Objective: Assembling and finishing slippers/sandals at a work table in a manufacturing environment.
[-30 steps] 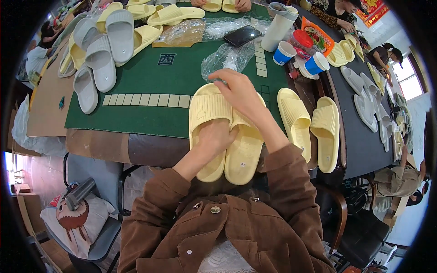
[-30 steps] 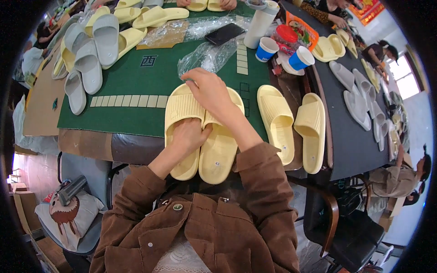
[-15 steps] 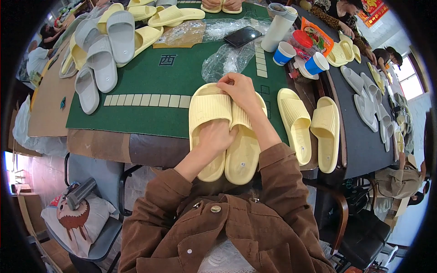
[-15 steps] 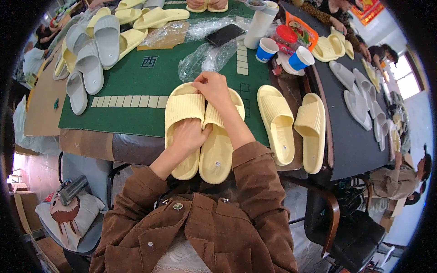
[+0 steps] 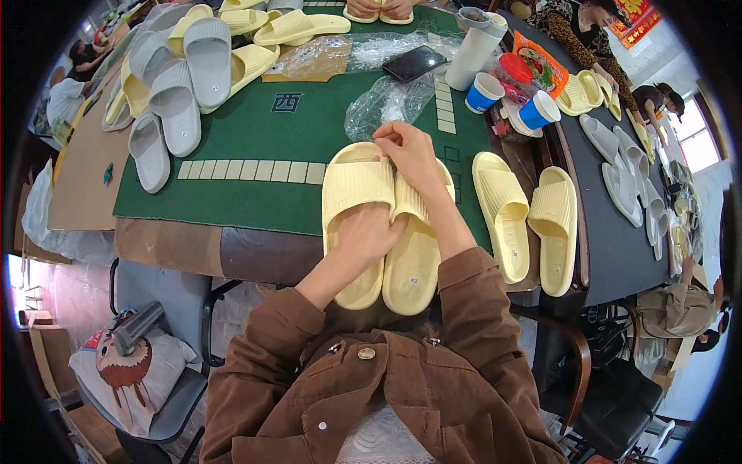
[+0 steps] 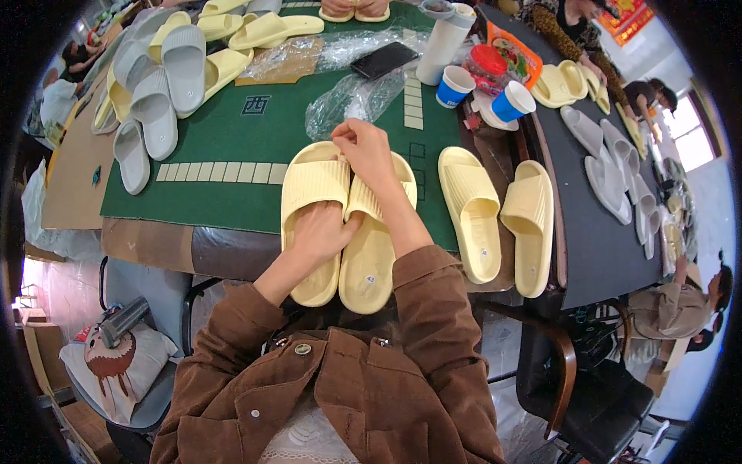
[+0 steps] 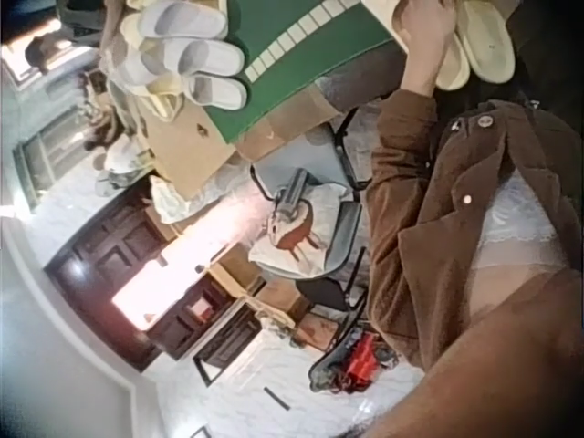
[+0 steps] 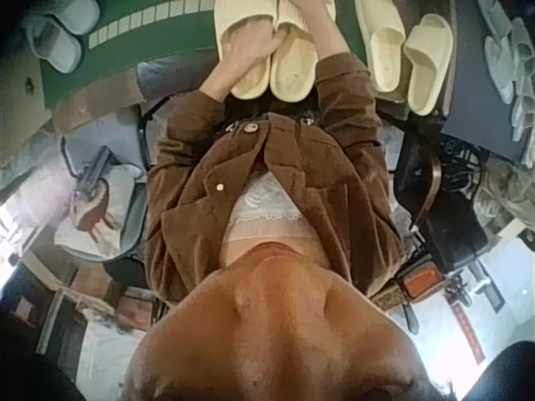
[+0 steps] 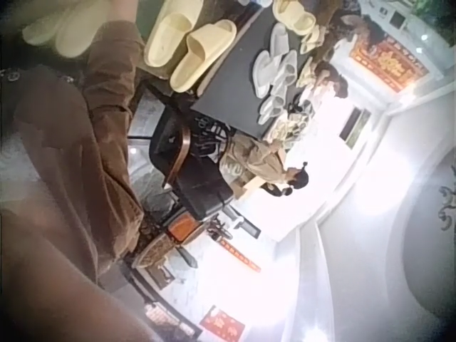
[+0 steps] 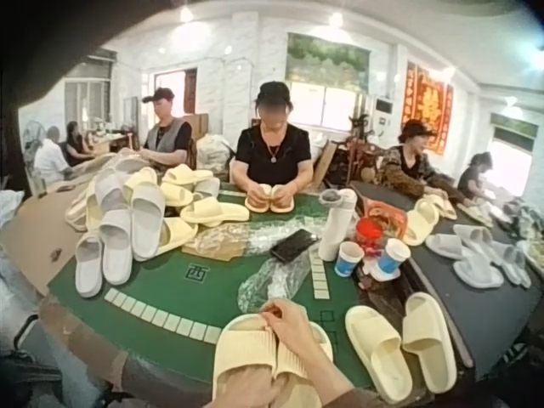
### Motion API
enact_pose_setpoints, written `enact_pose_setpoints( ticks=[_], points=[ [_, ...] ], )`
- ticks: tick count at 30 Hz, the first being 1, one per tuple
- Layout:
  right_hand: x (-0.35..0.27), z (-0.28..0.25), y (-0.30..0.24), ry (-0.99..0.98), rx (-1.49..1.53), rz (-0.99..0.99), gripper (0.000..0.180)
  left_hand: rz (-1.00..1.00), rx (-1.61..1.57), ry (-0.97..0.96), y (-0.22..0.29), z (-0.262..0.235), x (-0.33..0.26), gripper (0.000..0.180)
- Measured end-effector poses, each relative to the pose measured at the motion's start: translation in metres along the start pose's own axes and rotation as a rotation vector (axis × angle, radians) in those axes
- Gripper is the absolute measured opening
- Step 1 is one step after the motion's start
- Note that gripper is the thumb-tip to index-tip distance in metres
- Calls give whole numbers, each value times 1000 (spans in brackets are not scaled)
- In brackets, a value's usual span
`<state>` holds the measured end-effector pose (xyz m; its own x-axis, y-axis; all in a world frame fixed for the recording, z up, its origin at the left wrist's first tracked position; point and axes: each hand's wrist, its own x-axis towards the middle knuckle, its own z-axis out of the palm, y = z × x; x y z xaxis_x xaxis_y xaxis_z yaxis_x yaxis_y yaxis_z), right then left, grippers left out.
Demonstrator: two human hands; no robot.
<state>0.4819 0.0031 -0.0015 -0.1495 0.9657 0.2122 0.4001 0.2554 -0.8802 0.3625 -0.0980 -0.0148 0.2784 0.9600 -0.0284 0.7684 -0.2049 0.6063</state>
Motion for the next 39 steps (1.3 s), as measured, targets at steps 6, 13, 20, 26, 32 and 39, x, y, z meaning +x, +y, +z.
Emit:
enact_pose_setpoints(
  ticks=[6, 13, 20, 26, 32, 39],
  points=[
    [2, 1, 2, 3, 157, 144, 15, 445, 292, 376, 1, -32, -38, 48],
    [3, -3, 9, 51, 424, 96, 18, 265, -44, 286, 19, -80, -4, 24],
    [4, -6, 4, 297, 552, -10, 17, 28, 19, 212, 2, -53, 74, 26],
    [7, -1, 8, 397, 451, -107, 16, 43, -580, 212, -7, -31, 90, 20],
    [1, 6, 10, 288, -121, -136, 15, 30, -502, 368, -14, -29, 89, 16],
    [-2, 4, 6, 294, -303, -98, 12, 56, -367, 398, -14, -21, 85, 16]
  ],
)
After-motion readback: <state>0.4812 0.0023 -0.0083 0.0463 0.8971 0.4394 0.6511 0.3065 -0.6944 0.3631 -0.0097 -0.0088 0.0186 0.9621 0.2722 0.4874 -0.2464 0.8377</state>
